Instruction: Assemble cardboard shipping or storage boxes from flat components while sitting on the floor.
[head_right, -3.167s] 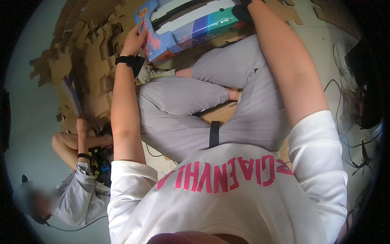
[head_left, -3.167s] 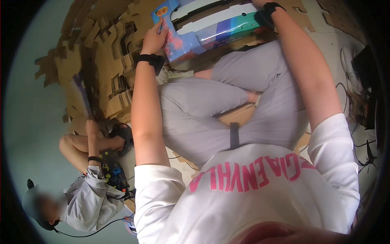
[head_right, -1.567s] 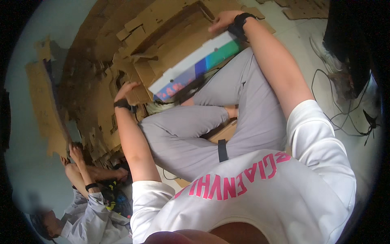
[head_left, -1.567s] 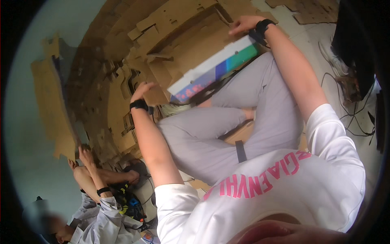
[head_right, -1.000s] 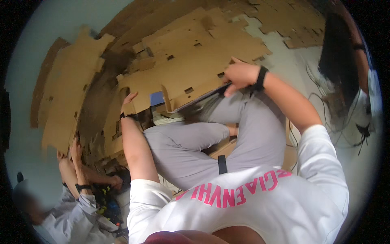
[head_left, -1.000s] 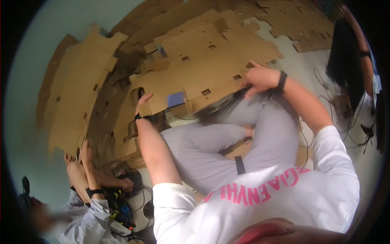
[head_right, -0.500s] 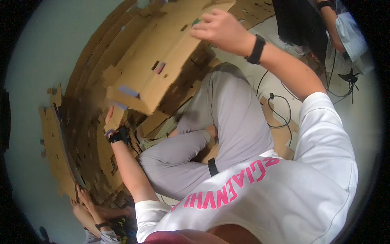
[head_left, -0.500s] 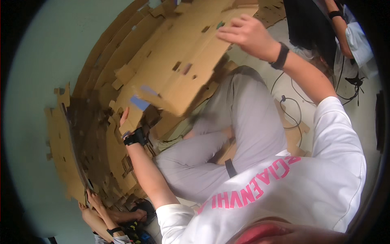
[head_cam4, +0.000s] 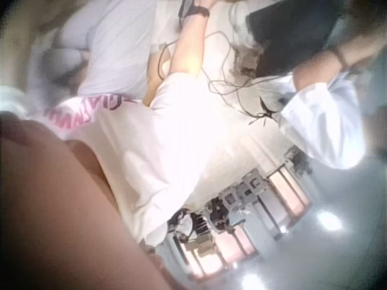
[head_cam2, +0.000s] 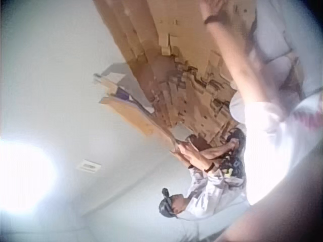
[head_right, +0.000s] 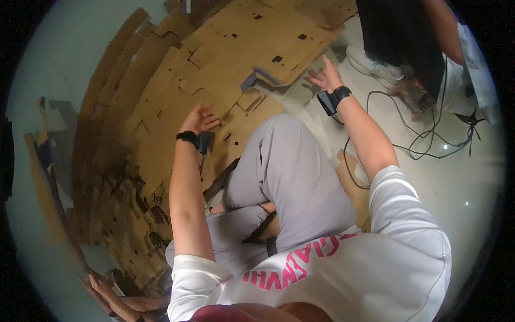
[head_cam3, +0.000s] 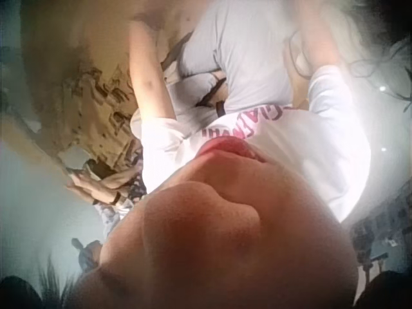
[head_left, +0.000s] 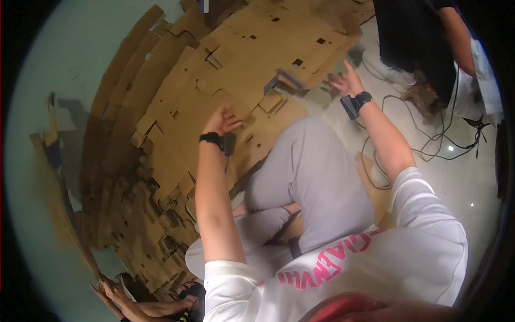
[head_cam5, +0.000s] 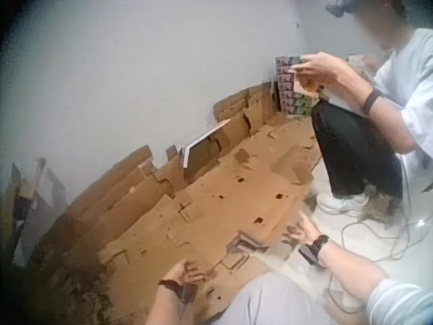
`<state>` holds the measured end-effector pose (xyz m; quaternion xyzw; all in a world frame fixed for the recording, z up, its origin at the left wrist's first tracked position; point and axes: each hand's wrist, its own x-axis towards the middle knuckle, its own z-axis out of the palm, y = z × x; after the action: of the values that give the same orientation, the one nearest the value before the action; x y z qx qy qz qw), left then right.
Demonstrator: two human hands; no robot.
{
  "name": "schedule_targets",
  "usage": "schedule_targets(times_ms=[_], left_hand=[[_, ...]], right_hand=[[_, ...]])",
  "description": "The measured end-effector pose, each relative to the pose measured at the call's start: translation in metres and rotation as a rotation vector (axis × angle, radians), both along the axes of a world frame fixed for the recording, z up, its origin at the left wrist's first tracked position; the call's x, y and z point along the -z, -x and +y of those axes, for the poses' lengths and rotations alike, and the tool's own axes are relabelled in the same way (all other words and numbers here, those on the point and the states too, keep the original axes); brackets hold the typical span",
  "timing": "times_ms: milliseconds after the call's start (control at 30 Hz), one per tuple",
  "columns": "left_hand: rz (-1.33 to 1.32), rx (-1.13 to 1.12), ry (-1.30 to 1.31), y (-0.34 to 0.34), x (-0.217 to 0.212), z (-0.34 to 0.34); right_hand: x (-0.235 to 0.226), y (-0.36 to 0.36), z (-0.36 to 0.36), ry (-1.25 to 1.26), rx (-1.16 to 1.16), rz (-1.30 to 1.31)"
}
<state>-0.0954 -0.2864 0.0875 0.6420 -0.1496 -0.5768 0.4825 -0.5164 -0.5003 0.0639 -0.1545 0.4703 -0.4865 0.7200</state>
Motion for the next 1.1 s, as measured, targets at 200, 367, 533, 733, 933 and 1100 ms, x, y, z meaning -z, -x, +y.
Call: schedule_targets(times_ms=[200,367,533,733,933,1100], left_hand=[[-0.288,0.15,0.09,0.043,-0.018,0.113],[-0.279,0.318,0.096,0.061,-0.057,0.207],[-0.41,0.187,-0.202,0.064,-0.043,0.234],[-0.444,0.25,0.034,0.064,-0.024,0.237],[-0.611,0.134,0.06,0.075,-0.042,0.229],[-1.484,0.304,-0.067,0.095,-0.047,0.211]], right_hand=[[0.074,-0.007,-0.005,0.04,-0.317,-0.128],[0.083,-0.033,-0.011,0.187,-0.131,0.133],[0.053,-0.036,-0.013,0.385,-0.09,0.129],[0.008,-0.029,-0.067,0.538,0.069,0.082],[-0.008,-0.002,-0.176,0.679,0.173,0.24],[0.045,0.011,-0.197,0.281,0.024,0.529]])
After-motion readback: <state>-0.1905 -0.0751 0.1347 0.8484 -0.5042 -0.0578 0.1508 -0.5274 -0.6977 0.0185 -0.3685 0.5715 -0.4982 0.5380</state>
